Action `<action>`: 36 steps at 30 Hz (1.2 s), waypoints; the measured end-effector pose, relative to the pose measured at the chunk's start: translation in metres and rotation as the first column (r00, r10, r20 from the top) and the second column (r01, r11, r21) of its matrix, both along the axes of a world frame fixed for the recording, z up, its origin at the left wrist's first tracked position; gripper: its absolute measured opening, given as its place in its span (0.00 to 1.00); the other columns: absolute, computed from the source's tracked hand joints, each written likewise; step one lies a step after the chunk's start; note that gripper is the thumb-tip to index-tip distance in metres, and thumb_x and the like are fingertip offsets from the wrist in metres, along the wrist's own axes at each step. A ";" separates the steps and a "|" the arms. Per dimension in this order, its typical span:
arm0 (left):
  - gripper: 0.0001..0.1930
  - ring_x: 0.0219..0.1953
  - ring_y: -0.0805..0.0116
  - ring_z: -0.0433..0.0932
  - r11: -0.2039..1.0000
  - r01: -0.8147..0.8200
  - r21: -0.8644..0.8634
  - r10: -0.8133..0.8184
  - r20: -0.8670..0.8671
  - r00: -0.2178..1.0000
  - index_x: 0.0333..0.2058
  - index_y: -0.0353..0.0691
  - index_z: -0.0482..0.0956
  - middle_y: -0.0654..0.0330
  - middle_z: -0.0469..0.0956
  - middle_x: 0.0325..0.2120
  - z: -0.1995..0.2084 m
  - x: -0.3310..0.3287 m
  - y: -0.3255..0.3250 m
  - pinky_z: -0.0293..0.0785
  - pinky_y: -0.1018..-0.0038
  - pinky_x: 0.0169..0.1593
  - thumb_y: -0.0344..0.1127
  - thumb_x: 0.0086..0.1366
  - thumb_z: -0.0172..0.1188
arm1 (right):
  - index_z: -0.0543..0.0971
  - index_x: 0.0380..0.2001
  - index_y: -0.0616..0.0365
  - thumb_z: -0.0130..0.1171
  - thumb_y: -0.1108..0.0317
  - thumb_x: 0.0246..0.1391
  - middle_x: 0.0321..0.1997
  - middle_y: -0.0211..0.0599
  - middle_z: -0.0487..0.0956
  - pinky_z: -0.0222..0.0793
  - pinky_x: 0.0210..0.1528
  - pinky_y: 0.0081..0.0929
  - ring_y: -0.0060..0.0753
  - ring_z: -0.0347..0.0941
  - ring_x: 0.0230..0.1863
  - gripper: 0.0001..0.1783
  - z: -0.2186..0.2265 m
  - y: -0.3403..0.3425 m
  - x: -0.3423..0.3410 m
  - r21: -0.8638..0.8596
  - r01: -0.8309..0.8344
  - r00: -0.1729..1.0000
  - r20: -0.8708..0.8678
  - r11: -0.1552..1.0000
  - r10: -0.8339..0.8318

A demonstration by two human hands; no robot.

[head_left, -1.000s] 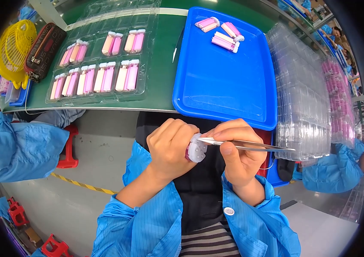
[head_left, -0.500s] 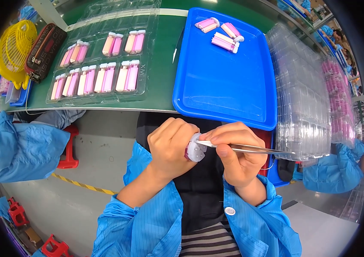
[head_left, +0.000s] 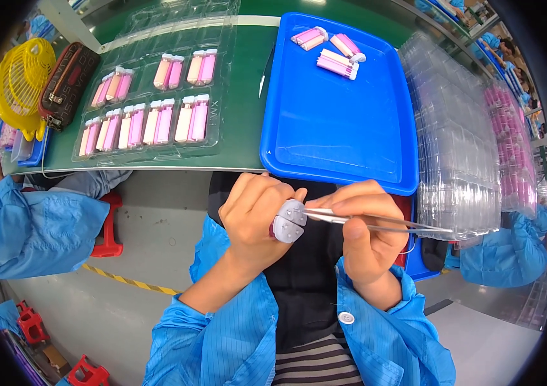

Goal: The person assembles or cleans small white components on a circular base using tweezers.

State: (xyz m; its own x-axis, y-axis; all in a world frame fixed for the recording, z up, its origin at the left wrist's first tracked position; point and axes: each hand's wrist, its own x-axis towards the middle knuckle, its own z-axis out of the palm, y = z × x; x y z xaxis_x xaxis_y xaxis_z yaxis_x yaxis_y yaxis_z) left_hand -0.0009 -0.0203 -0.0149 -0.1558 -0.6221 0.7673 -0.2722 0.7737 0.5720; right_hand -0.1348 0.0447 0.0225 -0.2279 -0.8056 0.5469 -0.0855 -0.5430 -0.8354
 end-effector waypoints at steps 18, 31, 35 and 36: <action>0.12 0.21 0.60 0.74 0.973 0.175 0.148 -0.173 -0.028 0.985 0.25 0.36 0.75 0.57 0.74 0.20 0.009 0.007 0.008 0.67 0.72 0.25 0.21 0.43 0.70 | 0.81 0.33 0.66 0.69 0.72 0.48 0.32 0.47 0.81 0.78 0.35 0.29 0.40 0.81 0.33 0.11 0.005 0.000 -0.004 -0.074 -0.016 0.969 -0.247 0.997 -0.003; 0.11 0.22 0.59 0.74 0.952 0.196 0.236 -0.200 -0.006 0.980 0.25 0.36 0.75 0.57 0.74 0.20 0.009 0.010 0.010 0.68 0.71 0.26 0.21 0.40 0.67 | 0.80 0.32 0.66 0.67 0.75 0.49 0.32 0.46 0.81 0.77 0.33 0.25 0.37 0.81 0.32 0.07 0.010 -0.002 -0.008 -0.016 -0.008 0.945 -0.328 1.000 0.002; 0.11 0.22 0.58 0.74 0.955 0.186 0.231 -0.192 0.006 0.981 0.25 0.36 0.75 0.56 0.74 0.20 0.008 0.010 0.008 0.68 0.70 0.26 0.20 0.40 0.66 | 0.80 0.32 0.65 0.66 0.75 0.51 0.33 0.47 0.82 0.77 0.33 0.26 0.39 0.81 0.32 0.06 0.002 -0.003 -0.006 -0.001 -0.004 0.980 -0.199 1.000 0.004; 0.11 0.22 0.58 0.74 0.958 0.176 0.226 -0.184 0.015 0.983 0.25 0.36 0.76 0.57 0.74 0.20 0.009 0.010 0.009 0.68 0.70 0.26 0.20 0.40 0.66 | 0.80 0.32 0.65 0.66 0.75 0.51 0.33 0.47 0.82 0.77 0.33 0.26 0.39 0.81 0.32 0.06 0.003 -0.003 -0.006 -0.001 -0.006 0.980 -0.200 1.000 0.005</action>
